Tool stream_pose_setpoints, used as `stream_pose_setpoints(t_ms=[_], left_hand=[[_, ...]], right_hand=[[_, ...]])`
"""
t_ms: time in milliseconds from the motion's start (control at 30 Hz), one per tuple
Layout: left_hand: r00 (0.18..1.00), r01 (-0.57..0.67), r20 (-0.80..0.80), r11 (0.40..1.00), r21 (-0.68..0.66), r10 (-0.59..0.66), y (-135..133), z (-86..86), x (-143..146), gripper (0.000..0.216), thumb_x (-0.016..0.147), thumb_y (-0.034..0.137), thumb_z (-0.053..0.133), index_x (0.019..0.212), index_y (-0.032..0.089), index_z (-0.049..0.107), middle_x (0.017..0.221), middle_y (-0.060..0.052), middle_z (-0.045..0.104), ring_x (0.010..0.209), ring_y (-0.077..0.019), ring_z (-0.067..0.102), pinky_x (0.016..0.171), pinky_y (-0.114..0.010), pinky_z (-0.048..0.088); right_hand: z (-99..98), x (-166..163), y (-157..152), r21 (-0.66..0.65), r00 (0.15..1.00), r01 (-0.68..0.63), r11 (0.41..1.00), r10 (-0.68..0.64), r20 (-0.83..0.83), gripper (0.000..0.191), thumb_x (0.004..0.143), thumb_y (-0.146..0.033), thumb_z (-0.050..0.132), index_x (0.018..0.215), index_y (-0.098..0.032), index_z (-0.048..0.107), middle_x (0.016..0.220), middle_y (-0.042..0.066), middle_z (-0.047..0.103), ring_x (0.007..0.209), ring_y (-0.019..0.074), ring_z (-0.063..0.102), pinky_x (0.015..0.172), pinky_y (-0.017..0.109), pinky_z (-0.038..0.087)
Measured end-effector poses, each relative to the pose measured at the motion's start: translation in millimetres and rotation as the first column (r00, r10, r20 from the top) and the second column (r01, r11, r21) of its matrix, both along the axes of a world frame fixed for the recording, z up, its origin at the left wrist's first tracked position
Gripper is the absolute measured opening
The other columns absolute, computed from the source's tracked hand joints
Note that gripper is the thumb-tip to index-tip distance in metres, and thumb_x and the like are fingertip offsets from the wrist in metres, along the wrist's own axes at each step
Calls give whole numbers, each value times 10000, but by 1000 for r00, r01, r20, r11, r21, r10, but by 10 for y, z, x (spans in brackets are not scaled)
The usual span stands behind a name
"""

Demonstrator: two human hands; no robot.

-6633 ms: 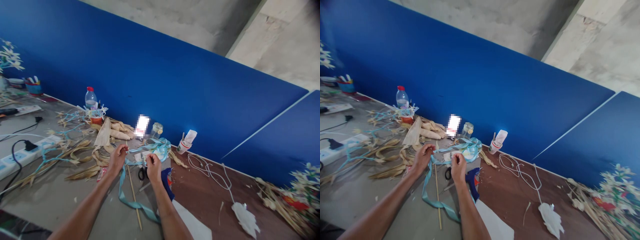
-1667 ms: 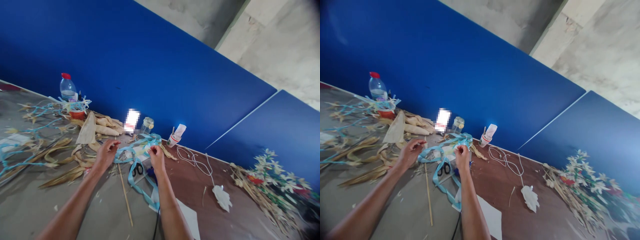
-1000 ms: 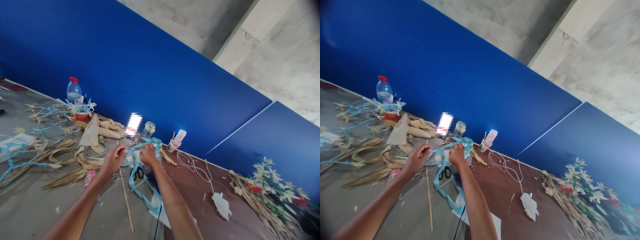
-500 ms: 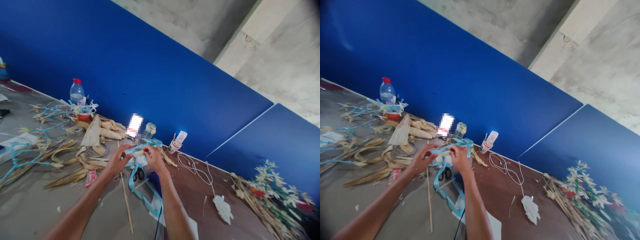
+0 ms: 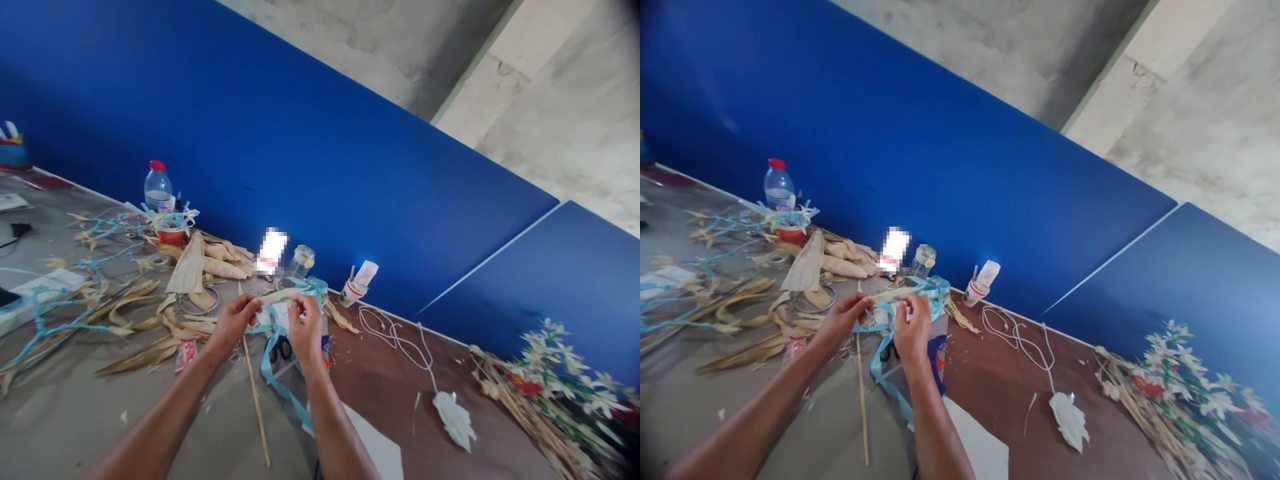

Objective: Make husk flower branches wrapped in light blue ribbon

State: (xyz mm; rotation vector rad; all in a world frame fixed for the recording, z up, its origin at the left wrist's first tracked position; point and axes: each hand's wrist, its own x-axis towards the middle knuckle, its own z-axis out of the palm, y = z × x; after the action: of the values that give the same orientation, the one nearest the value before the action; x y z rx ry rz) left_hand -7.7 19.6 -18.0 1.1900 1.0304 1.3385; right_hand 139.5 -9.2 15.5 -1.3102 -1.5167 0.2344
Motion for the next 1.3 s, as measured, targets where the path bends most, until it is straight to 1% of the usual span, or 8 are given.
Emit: stream_pose_setpoints(t_ms=[67,133,300,533,700,833,1100,1300], left_hand=[[997,2,71,1000,-17,-1,-2,-23,13,318,721,468,591,679,153,595,572,23,554,482,-82,431,502,-210,341],[993,29,113,999,-33,-26,-5,-56,43,336,706,483,603,682,148,604,611,2,581,494,-90,448,505,-219,356],[989,110,105,994,-23,-107,-17,-118,121,350,683,501,626,667,152,625,549,16,536,498,-100,454,526,-231,374],[982,170,94,982,-82,-162,-22,-124,140,359,682,515,629,699,157,634,612,14,560,537,-96,473,555,-225,378],[987,158,39,986,-43,-157,-74,44,125,380,595,500,690,753,158,642,693,-12,606,668,-143,514,637,-256,413],[979,202,17,978,-59,-201,-80,64,97,311,599,446,699,652,150,622,598,15,535,594,-116,455,586,-241,359],[931,327,211,937,-119,-298,-73,-57,90,262,661,393,696,671,147,609,606,20,503,565,-93,438,550,-228,336],[892,385,307,913,-133,-332,-114,27,89,257,663,374,712,649,134,620,616,4,528,599,-96,472,594,-223,385]], right_hand=[[-93,-90,4,-162,977,-150,975,122,-175,223,813,-327,491,792,-155,632,764,50,627,720,166,554,681,288,437],[-169,-174,25,-238,932,-208,949,119,-342,225,776,-365,530,766,-160,624,708,24,621,658,151,539,627,268,429],[-240,-198,86,-252,834,-207,945,36,-551,182,691,-344,586,641,-173,550,583,-27,552,569,120,478,573,245,388],[-294,-36,131,-319,797,-303,898,56,-601,144,668,-322,567,643,-185,532,521,-62,461,480,93,378,481,228,306],[-251,-36,118,-350,866,-263,899,60,-497,136,662,-305,563,609,-183,532,506,-60,457,500,97,383,492,223,308],[-209,-43,92,-364,889,-284,887,100,-447,94,641,-259,569,606,-173,551,530,-56,470,519,91,389,496,215,307],[-218,-40,101,-318,626,-515,796,97,-773,75,594,-228,557,625,-174,515,467,-90,420,379,43,324,396,182,215],[-173,-18,95,-284,543,-575,767,99,-834,131,594,-265,615,616,-165,533,452,-77,438,384,42,335,394,174,231]])
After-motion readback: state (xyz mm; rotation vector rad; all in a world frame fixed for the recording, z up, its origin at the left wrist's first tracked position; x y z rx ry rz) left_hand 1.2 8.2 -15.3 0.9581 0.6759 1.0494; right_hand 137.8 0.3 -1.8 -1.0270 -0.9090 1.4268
